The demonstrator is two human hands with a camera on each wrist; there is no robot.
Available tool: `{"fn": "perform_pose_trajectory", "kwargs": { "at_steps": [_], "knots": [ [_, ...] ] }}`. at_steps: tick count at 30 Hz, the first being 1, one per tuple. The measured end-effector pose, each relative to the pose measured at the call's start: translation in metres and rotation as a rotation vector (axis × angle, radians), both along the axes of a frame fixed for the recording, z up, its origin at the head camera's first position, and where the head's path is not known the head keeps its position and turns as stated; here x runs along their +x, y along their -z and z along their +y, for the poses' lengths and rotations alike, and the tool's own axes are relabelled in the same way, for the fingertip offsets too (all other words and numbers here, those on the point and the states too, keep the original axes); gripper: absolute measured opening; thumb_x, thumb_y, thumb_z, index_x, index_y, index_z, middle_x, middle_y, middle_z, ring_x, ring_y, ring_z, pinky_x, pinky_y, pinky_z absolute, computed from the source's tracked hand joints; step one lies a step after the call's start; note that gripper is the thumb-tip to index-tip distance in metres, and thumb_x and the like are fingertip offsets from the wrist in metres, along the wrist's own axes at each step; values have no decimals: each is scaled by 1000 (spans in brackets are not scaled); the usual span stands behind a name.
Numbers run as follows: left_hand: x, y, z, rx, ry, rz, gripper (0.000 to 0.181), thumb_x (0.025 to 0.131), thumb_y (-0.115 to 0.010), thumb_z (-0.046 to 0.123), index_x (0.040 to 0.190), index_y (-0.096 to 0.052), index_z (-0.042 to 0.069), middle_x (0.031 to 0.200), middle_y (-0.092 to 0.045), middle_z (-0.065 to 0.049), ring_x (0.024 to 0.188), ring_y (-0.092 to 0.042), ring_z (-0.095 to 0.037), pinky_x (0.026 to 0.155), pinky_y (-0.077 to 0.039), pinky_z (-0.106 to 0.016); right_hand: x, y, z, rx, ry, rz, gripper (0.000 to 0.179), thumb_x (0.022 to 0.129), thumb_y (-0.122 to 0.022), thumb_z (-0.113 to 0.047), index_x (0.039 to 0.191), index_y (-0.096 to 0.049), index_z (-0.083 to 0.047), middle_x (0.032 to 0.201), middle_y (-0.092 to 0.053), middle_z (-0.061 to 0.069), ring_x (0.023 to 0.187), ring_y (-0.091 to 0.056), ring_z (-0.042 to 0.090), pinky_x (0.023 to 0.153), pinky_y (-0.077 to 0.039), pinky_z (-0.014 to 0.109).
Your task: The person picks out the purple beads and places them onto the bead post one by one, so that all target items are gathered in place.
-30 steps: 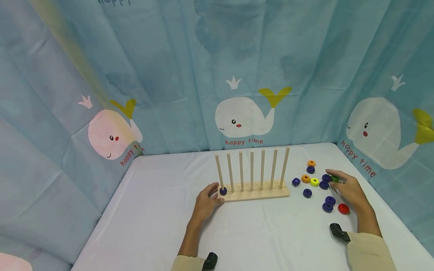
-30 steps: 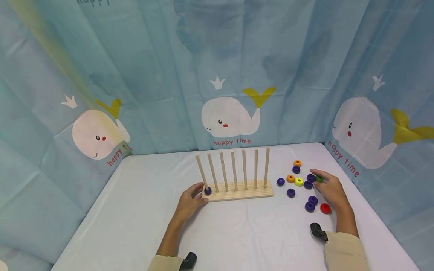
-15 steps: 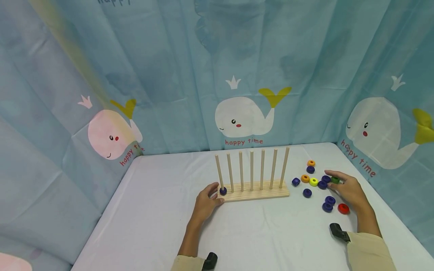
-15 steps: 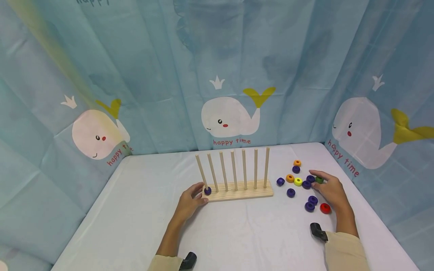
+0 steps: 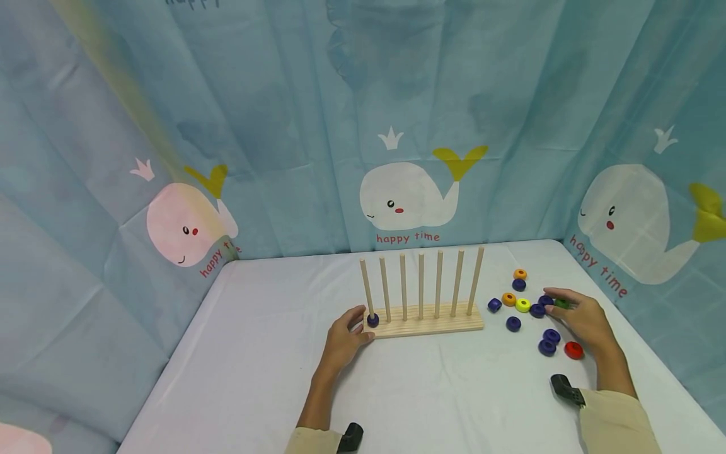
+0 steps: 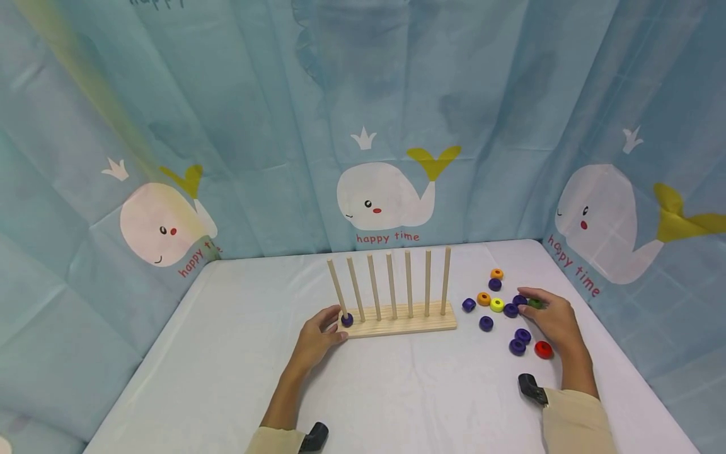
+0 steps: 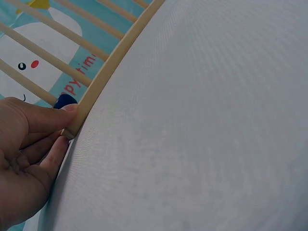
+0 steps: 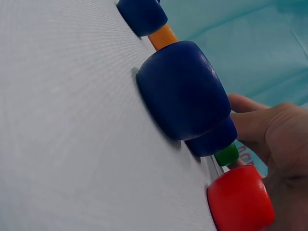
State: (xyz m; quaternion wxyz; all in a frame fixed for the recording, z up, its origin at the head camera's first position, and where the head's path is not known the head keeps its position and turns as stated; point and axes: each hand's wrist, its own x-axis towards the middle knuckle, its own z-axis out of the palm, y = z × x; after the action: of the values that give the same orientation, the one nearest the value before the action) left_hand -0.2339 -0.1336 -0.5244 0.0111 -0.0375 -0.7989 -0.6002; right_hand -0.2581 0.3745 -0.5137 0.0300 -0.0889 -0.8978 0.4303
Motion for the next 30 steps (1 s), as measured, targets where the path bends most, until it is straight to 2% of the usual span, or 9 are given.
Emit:
{"fn": "perform_pose_trajectory", "kwargs": {
  "at_steps": [8,15,19,25,30],
  "knots": [
    [0,1,1,-4,-7,-3,68,88,-79,-4,151,-54,-2,153,-56,-23,145,-53,-38,112,-54,-25,5,-11,-4,-43,56,10,54,108,-64,-26,157,-51,-7,164,-37,31,155,-20,59,119,-18,86],
    [0,0,1,5,1,-3,68,89,-78,-4,152,-53,-2,154,-55,-23,146,-52,-38,113,-53,-26,6,-23,-9,-79,65,64,59,108,-63,-35,157,-50,-5,159,-46,30,150,-34,56,119,-30,80],
    [0,-1,0,3,3,2,68,88,-78,-4,151,-53,-2,154,-55,-23,146,-52,-38,113,-53,-27,6,-28,-11,-107,76,73,64,106,-66,-39,157,-49,-5,160,-45,30,146,-40,56,118,-32,79],
    [0,0,0,3,6,17,68,87,-79,-5,150,-54,-4,152,-55,-27,145,-52,-42,113,-54,-31,5,-34,-16,-99,57,74,69,105,-64,-46,158,-48,-4,161,-42,32,146,-40,58,117,-34,80],
    [0,1,1,-3,-1,1,68,87,-79,-6,150,-54,-3,152,-56,-25,145,-53,-40,112,-54,-28,4,-41,-22,-77,13,81,72,106,-62,-50,158,-47,-2,160,-43,33,144,-42,59,113,-39,80]
  ]
}}
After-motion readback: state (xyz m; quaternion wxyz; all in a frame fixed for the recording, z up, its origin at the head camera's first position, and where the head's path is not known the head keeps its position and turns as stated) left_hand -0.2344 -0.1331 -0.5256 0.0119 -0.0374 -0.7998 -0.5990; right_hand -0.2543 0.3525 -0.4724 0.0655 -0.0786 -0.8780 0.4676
